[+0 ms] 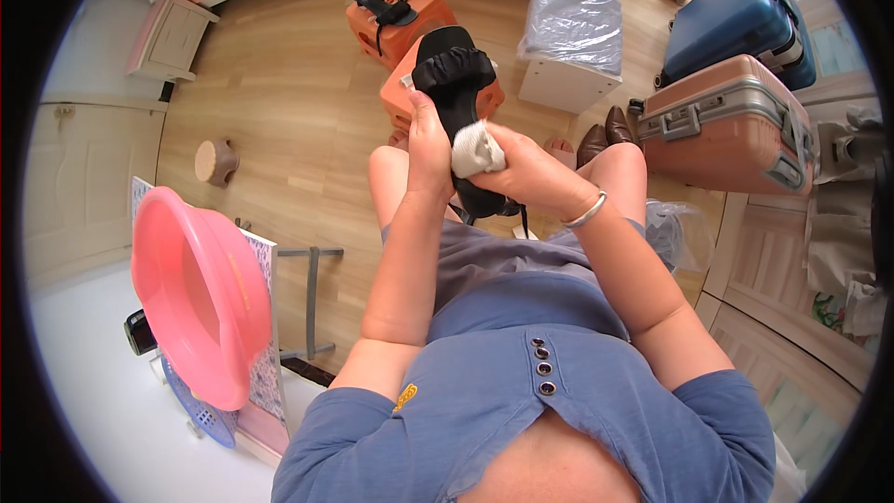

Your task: The person wipes a black high-heeled shoe with a white cloth, cleaning both the sole and the upper parts.

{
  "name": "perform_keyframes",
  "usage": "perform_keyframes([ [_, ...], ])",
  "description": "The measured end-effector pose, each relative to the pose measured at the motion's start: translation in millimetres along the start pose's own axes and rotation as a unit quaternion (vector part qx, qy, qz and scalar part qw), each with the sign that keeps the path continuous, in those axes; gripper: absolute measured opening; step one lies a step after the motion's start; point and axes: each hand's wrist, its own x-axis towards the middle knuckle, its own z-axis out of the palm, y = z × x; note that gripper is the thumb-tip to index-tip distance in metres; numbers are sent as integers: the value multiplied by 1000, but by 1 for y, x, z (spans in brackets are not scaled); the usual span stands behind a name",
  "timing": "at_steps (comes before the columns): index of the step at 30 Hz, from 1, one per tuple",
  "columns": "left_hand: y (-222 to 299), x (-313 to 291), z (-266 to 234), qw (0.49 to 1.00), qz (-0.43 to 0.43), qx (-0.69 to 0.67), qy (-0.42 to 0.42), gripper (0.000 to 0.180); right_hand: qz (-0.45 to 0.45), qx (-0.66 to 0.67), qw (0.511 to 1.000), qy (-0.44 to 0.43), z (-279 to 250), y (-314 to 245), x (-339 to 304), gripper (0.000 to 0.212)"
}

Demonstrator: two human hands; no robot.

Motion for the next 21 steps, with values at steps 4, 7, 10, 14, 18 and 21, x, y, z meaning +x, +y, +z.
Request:
perform_keyframes([
  [4,-20,14,-8,999,-20,-26,-24,49,84,114,989,-40,-4,14,-4,27],
  [7,-18,13,-3,999,-16,43,-21,48,98,184,975,72,8,22,-4,30],
  [10,-21,23,-15,990,23,130,-46,41,91,246,957,126,17,28,-5,25],
  [14,-29,21,-24,960,165,204,93,29,70,371,902,209,9,33,-5,21],
  [18,-45,0,-38,996,-79,-13,42,39,41,385,880,276,1,41,-3,26],
  [21,-50,-10,-27,950,-198,-237,-39,50,2,382,875,297,1,47,-2,29],
])
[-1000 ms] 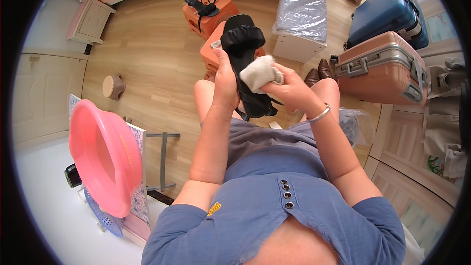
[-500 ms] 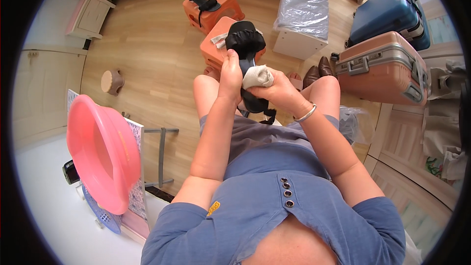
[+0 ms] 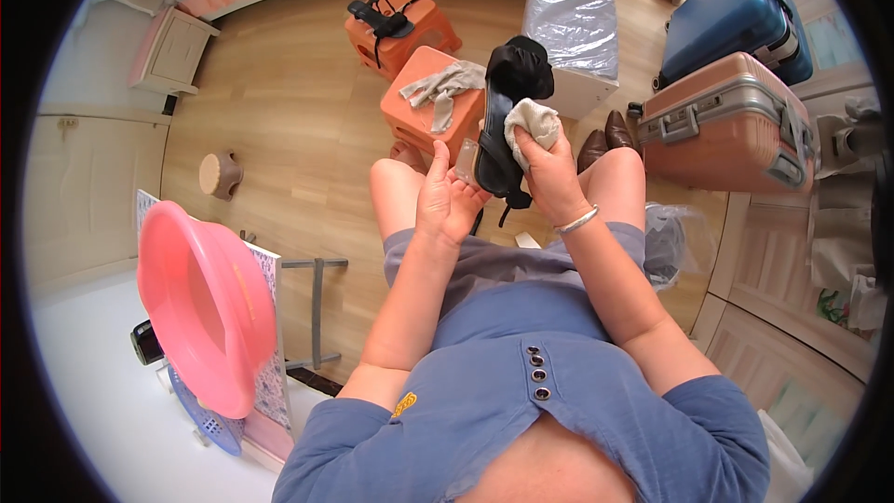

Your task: The person wipes a black high-heeled shoe with a white cloth, cleaning both the sole and the upper parts.

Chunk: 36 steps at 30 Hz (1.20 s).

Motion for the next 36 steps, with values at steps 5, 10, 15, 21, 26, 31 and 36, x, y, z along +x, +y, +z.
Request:
perform_keyframes([
  [5,-5,-15,21,986,-36,-148,-74,46,8,14,1000,-8,2,-1,-7,31],
  [10,-10,-7,16,999,38,15,8,40,-72,-229,970,-33,-10,4,2,27],
  [15,-5,6,0,988,62,111,82,33,-102,-431,896,-2,-19,0,-3,26],
  [21,-6,17,-13,995,64,29,72,32,-280,-470,833,-88,1,-6,-38,34],
  [26,-12,12,6,996,45,-68,23,27,-335,-482,803,-103,7,14,-35,36],
  [31,-16,20,3,990,104,-49,76,27,-256,-516,817,-23,13,19,-31,28],
  [36,-18,24,-7,969,211,51,121,30,-175,-433,883,-40,16,10,-45,28],
])
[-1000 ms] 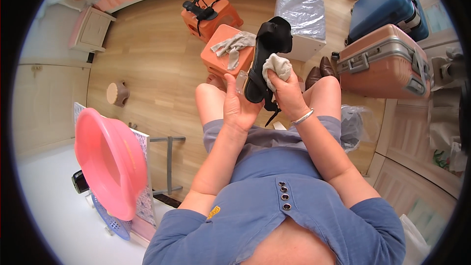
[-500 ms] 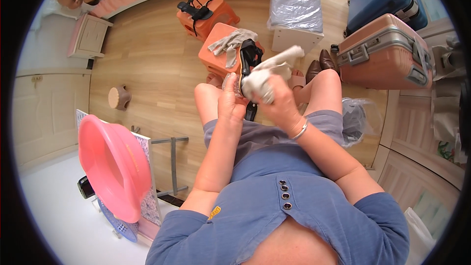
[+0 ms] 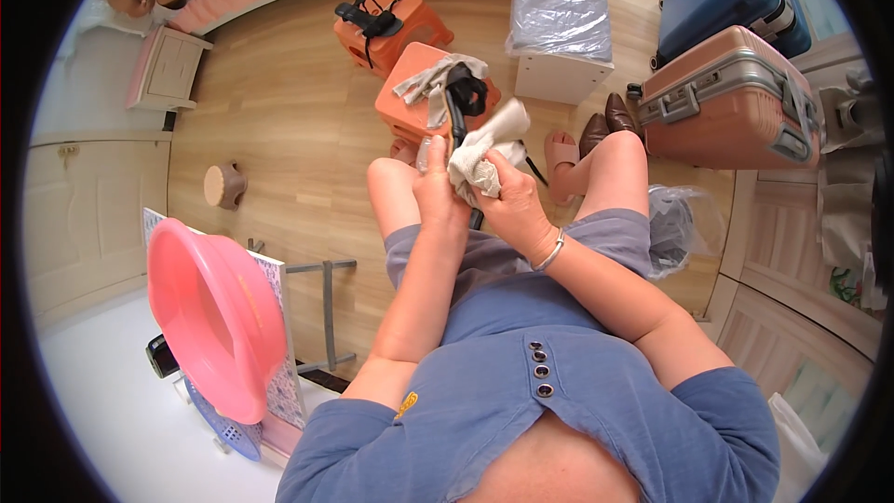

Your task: The person wipes a black high-heeled shoe with a white cloth, cleaning both the sole and the upper parts.

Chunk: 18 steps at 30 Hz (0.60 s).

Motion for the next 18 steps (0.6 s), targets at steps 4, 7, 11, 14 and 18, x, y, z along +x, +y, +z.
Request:
perform_keyframes([
  [4,19,19,-7,988,-105,-112,8,27,110,197,972,-59,-6,13,3,20],
  [7,36,1,7,998,-51,-47,4,25,151,326,933,8,-27,26,20,20],
  [11,47,-9,10,998,-49,-33,-9,28,133,296,946,-23,-41,26,38,21],
  [14,49,-15,18,997,-53,-29,-46,29,109,259,943,-180,-34,23,43,24],
  [18,48,-13,24,991,-56,-51,-107,37,113,267,934,-209,-12,24,40,25],
])
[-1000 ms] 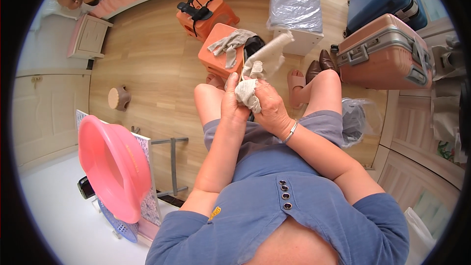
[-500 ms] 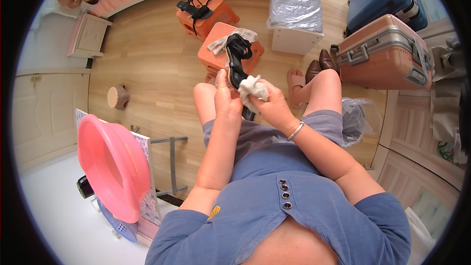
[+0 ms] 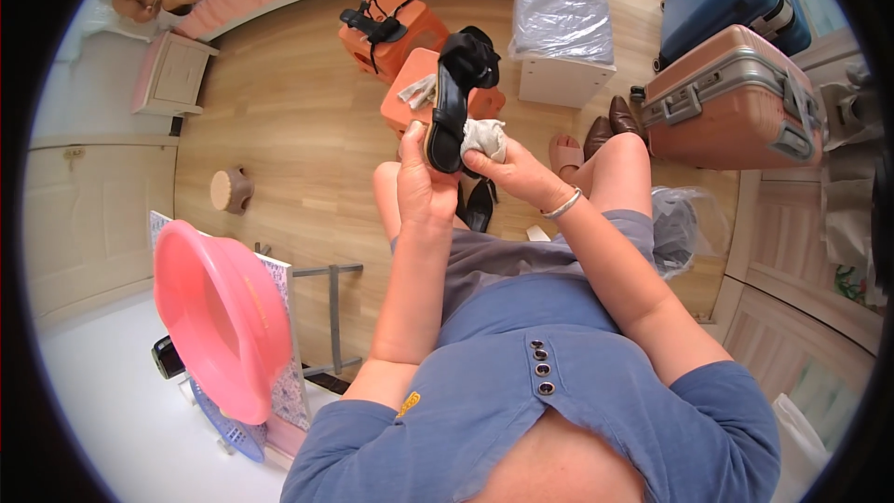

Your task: The person wipes a black high-heeled shoe with a white cloth, cleaning both the sole and the upper parts.

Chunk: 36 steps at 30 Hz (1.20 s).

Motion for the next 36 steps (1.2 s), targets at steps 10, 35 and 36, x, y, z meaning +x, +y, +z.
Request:
perform_keyframes([
  [10,-2,3,-10,997,-39,-28,61,35,163,267,948,54,-4,-2,-5,24],
  [35,10,28,-60,951,-165,93,-245,81,180,-16,979,-97,-32,-60,-12,28],
  [36,9,28,-57,947,-169,101,-253,79,179,-17,979,-96,-28,-63,-11,28],
])
